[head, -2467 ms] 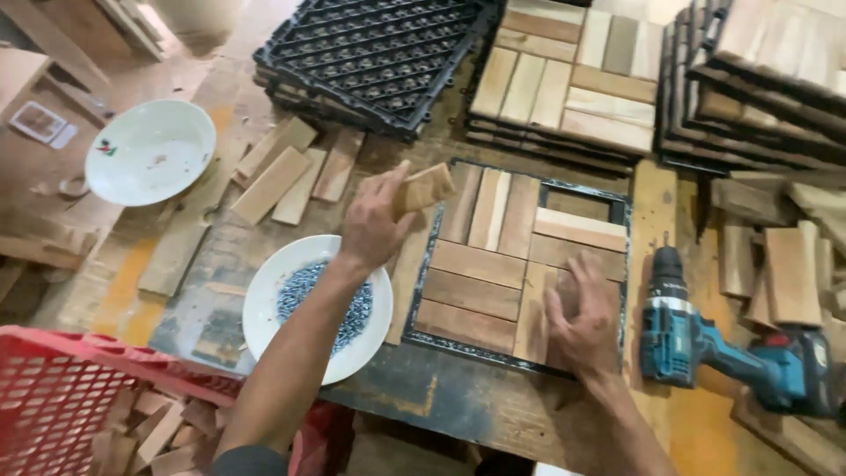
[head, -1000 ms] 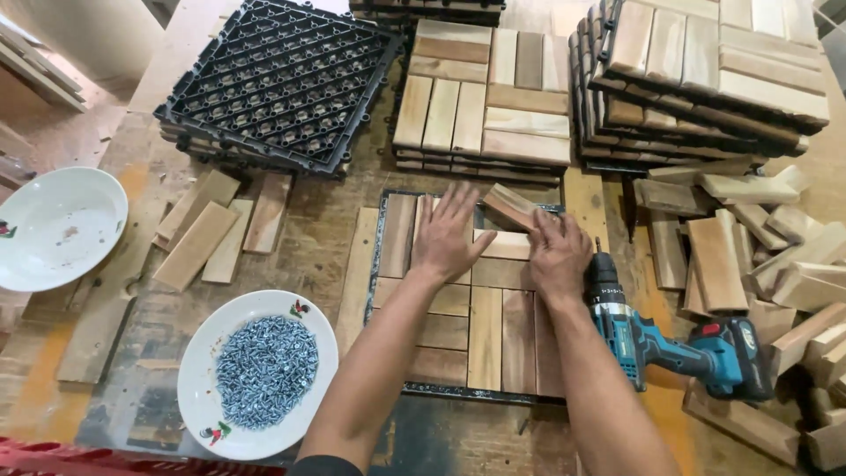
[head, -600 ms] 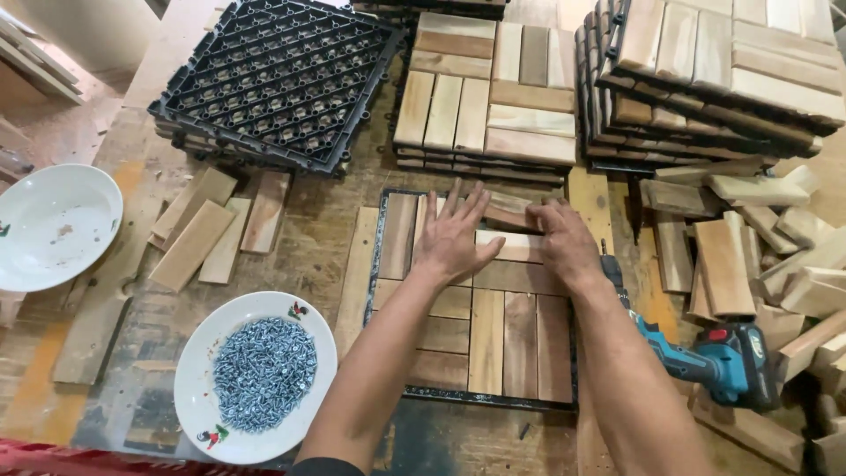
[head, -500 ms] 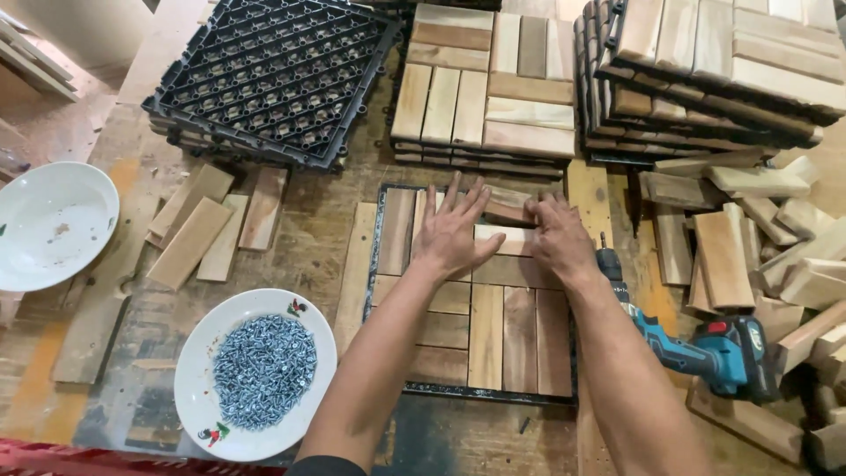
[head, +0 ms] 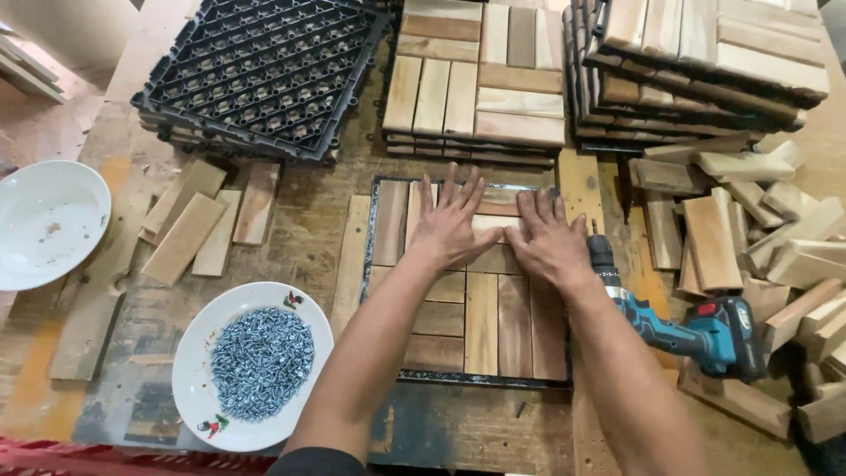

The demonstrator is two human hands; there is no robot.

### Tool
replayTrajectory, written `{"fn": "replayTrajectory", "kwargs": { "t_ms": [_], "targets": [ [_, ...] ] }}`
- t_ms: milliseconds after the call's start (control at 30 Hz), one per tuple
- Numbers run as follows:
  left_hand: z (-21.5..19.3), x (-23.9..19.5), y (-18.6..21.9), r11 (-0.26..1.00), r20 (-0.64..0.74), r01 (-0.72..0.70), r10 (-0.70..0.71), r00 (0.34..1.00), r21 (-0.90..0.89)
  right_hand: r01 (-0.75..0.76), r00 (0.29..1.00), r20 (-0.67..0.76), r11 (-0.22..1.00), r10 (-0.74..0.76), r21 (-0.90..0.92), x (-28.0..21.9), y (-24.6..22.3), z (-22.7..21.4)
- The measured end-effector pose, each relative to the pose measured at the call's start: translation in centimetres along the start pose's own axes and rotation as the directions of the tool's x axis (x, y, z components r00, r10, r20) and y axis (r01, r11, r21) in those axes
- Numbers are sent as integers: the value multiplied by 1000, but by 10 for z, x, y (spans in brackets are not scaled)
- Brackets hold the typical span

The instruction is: Assembling wooden deck tiles by placing slats into a plastic grid and fastening them with screws using a power drill.

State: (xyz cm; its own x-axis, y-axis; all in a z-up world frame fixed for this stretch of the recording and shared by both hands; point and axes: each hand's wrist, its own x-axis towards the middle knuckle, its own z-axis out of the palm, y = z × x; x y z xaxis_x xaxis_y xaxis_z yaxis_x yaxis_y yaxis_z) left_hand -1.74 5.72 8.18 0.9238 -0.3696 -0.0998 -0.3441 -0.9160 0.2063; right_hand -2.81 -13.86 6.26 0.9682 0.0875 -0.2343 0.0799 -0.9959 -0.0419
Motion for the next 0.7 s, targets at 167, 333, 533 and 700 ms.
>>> {"fn": "replayTrajectory", "kwargs": {
  "t_ms": [167,333,533,700],
  "targets": [
    [2,-25,14,999,-35,15,-17,999,-52,-58,998,-19,993,60,104,-12,-19,3],
    [4,-20,18,992,-16,26,-28,999,-123,-60,998,-4,980,62,192,5,-12,4],
    [31,-24,24,993,-20,97,-99,995,-66,129,921,-382,984,-74,122,15,-25,-71],
    [24,-25,25,1000,139,6,-7,990,11,375,539,-841,906,-44,193,31,-36,-124]
  ]
}}
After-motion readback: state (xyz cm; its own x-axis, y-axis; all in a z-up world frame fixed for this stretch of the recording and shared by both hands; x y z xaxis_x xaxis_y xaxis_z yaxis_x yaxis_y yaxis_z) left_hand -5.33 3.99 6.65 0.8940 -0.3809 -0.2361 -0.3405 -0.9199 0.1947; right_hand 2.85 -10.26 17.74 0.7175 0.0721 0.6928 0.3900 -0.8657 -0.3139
